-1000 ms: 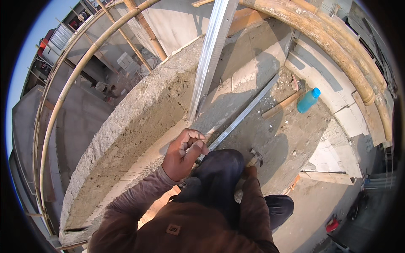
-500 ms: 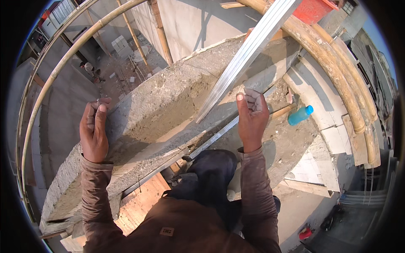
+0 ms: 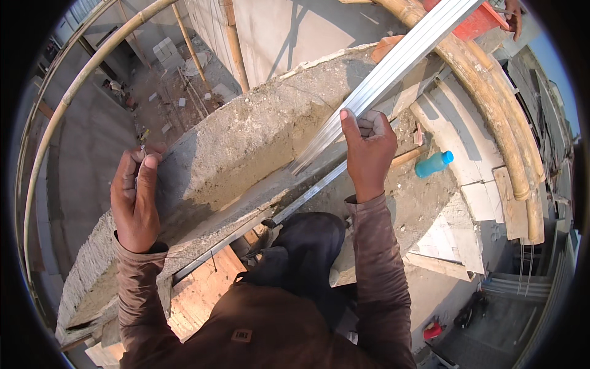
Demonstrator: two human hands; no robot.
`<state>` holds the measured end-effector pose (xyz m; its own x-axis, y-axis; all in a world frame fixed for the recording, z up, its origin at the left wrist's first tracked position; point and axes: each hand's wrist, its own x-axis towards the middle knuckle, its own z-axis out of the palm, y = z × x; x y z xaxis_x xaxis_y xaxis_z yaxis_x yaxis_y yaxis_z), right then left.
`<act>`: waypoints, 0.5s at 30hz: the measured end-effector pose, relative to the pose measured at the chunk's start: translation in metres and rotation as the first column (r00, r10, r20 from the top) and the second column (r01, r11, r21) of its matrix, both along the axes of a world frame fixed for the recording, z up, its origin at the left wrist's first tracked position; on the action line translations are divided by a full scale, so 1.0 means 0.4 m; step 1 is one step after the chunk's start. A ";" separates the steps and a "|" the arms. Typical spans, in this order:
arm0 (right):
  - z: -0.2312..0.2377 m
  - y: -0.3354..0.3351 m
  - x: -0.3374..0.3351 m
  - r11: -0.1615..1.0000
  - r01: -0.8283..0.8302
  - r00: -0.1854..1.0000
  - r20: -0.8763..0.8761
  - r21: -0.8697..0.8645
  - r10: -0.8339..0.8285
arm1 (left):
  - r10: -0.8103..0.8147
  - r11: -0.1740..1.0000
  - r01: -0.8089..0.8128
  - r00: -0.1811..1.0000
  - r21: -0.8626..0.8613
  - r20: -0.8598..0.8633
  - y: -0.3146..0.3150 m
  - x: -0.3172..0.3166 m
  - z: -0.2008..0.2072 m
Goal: The person aligns a metal frame channel against a concrete beam and uses a hammer to drive a nail through the metal into the concrete, securing the frame in place while a co-worker assists from above.
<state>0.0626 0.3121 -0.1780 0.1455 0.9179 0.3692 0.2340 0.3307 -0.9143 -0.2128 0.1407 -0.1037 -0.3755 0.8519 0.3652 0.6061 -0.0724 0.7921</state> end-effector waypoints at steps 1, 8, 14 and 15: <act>-0.002 0.000 0.007 1.000 -0.008 1.000 0.010 -0.015 0.008 | -0.004 1.000 0.004 1.000 0.000 0.011 0.000 -0.004 -0.005; -0.222 -0.043 0.232 0.980 -0.050 0.998 -0.059 -0.191 0.039 | -0.028 0.999 0.030 0.997 0.033 -0.078 0.004 -0.033 -0.029; -0.616 -0.162 0.310 0.611 -0.011 0.956 0.171 -0.792 0.239 | 0.037 0.999 -0.041 0.994 0.030 0.106 0.018 -0.012 -0.043; -0.643 -0.168 0.296 0.606 -0.126 0.909 0.153 -0.786 0.387 | -0.007 0.995 -0.011 0.983 0.097 0.182 0.023 -0.017 -0.053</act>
<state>0.1810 0.2448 -0.4354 -0.1299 0.8689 -0.4776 0.5337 -0.3447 -0.7722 -0.2198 0.1500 -0.1250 -0.4448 0.8149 0.3717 0.4529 -0.1534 0.8783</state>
